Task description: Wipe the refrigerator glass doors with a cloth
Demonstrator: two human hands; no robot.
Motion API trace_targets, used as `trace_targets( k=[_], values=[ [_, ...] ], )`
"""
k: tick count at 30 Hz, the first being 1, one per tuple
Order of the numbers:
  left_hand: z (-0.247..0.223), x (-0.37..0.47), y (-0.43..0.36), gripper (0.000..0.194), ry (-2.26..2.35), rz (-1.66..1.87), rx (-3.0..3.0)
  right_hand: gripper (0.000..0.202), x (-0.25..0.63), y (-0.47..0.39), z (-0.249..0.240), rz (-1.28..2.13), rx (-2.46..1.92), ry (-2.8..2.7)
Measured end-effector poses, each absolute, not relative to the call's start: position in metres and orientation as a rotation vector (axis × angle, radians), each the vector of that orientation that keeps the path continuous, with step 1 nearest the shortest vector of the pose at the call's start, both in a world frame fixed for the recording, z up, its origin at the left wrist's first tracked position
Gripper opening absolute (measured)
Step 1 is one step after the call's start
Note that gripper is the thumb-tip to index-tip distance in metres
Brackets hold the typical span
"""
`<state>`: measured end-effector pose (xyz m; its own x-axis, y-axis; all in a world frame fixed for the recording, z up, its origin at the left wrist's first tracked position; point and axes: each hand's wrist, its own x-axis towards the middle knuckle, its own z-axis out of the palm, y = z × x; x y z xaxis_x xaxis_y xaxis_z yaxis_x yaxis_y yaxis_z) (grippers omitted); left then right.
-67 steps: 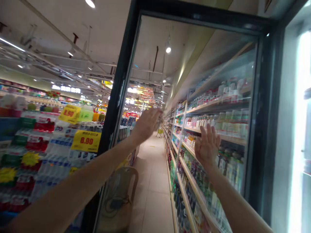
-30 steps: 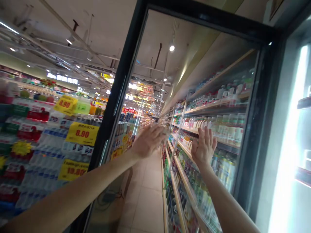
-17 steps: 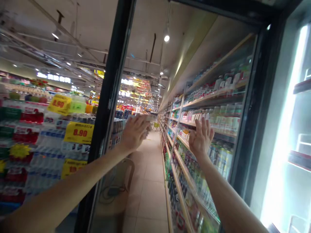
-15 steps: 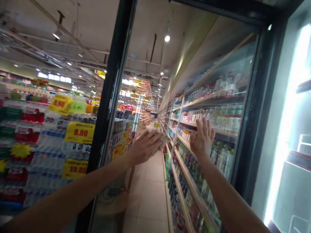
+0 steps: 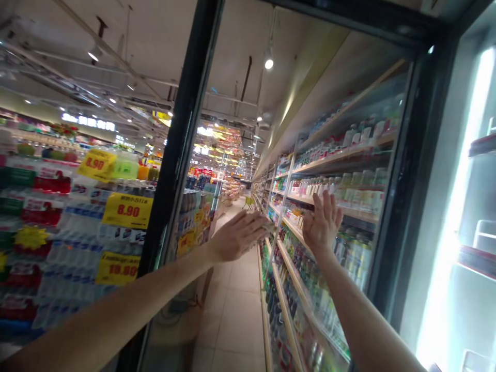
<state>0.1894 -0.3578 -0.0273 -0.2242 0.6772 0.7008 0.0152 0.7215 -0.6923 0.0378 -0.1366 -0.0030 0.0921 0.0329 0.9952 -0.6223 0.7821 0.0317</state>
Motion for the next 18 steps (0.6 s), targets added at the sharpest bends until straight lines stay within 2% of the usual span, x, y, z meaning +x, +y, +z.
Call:
trace_targets(
  k=[3,7,9,15,18],
  values=[
    [-0.018,0.19,-0.363,0.038,-1.708,0.683,-0.58,0.051,0.038,-0.137,-0.003,0.526,0.519,-1.401],
    [0.033,0.198,-0.384,0.041,-1.558,0.291,-0.123,0.051,0.038,-0.137,-0.003,0.527,0.508,-1.408],
    [0.039,0.193,-0.377,0.041,-1.536,0.222,-0.053,0.05,0.039,-0.137,-0.003,0.529,0.511,-1.41],
    [-0.017,0.162,-0.32,0.035,-1.707,0.703,-0.66,0.049,0.038,-0.135,-0.002,0.554,0.533,-1.392],
    [0.002,0.163,-0.329,0.037,-1.72,0.666,-0.612,0.049,0.036,-0.134,-0.004,0.553,0.543,-1.374]
  ],
)
